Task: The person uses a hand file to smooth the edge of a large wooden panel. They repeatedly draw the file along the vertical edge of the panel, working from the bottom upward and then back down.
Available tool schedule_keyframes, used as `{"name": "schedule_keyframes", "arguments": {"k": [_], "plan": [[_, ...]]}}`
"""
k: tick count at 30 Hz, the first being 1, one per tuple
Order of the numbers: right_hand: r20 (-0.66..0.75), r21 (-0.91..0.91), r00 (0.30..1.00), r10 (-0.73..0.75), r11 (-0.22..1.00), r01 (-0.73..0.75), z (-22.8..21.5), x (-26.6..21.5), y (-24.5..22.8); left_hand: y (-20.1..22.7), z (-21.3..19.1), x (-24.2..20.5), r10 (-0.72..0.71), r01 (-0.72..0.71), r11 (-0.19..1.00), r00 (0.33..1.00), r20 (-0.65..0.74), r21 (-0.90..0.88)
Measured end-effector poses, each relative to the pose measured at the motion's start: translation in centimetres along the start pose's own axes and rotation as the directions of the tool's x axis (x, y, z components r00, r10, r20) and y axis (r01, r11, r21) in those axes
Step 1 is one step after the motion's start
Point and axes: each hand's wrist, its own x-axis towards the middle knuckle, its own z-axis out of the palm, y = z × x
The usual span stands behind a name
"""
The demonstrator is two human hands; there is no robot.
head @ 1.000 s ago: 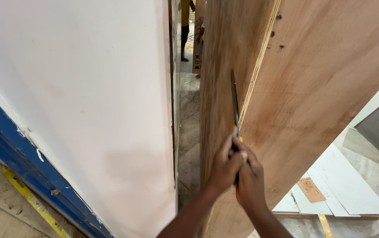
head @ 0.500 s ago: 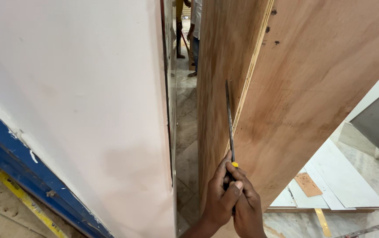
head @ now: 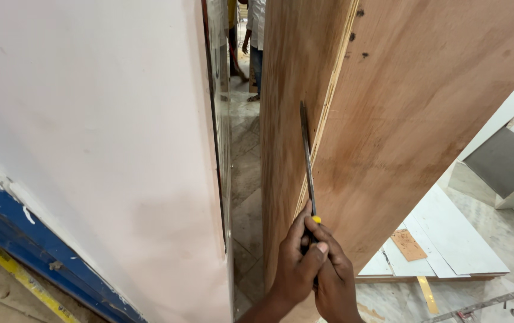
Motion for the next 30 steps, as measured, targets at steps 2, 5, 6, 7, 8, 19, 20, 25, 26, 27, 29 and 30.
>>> {"name": "schedule_keyframes", "arguments": {"k": [2, 5, 6, 7, 8, 19, 20, 25, 26, 27, 29, 30], "plan": [[-0.026, 0.035, 0.999, 0.042, 0.999, -0.041, 0.6, 0.5, -0.3, -0.2, -0.5, 0.9, -0.065, 0.065, 0.998, 0.998, 0.0, -0.017], [-0.028, -0.157, 0.997, -0.068, 0.986, 0.063, 2.0, 3.8, -1.8, 0.0, -1.2, 5.0, 0.034, -0.033, 0.999, 0.999, -0.013, 0.04], [-0.037, -0.125, 0.998, -0.048, 0.991, 0.043, 3.0, 5.8, -2.2, 0.3, -1.8, 6.4, 0.013, -0.012, 0.999, 1.0, -0.024, 0.031], [-0.047, -0.094, 0.999, -0.027, 0.995, 0.022, 3.9, 6.8, -2.4, 0.7, -2.3, 7.8, -0.01, 0.01, 1.0, 0.999, -0.033, 0.021], [-0.02, -0.026, 0.999, -0.027, 0.999, 0.026, 4.4, 6.6, -2.4, 1.1, -2.7, 8.2, -0.032, 0.033, 0.999, 0.999, -0.042, 0.01], [-0.023, -0.047, 0.998, 0.066, 0.997, -0.067, 1.7, 0.6, -0.5, 1.1, -1.2, 1.0, -0.069, 0.069, 0.998, 0.997, 0.018, -0.011], [-0.024, -0.079, 1.0, 0.019, 0.997, -0.021, 1.5, 0.5, -0.5, 0.9, -1.1, 1.0, -0.078, 0.078, 0.997, 0.997, 0.029, -0.007], [-0.031, 0.14, 0.999, -0.045, 0.989, 0.049, 2.8, 5.9, -2.1, 1.1, -1.4, 7.5, 0.052, -0.052, 0.985, 0.999, 0.002, 0.164], [-0.016, 0.154, 1.0, -0.026, 0.988, 0.028, 3.2, 6.6, -2.5, 1.5, -1.4, 8.4, 0.068, -0.064, 0.979, 0.998, -0.012, 0.195], [0.002, 0.169, 1.0, -0.019, 0.985, 0.019, 3.5, 7.5, -3.0, 2.1, -1.4, 8.3, 0.051, -0.048, 0.983, 0.999, -0.013, 0.178], [0.04, 0.132, 0.997, -0.063, 0.99, 0.058, 3.8, 7.5, -3.7, 3.3, -1.4, 7.8, 0.025, -0.023, 0.989, 1.0, -0.011, 0.143], [0.061, 0.081, 0.992, -0.113, 0.991, 0.108, 3.8, 6.3, -3.8, 3.6, -1.3, 7.1, 0.051, -0.047, 0.986, 0.998, -0.021, 0.157]]}}
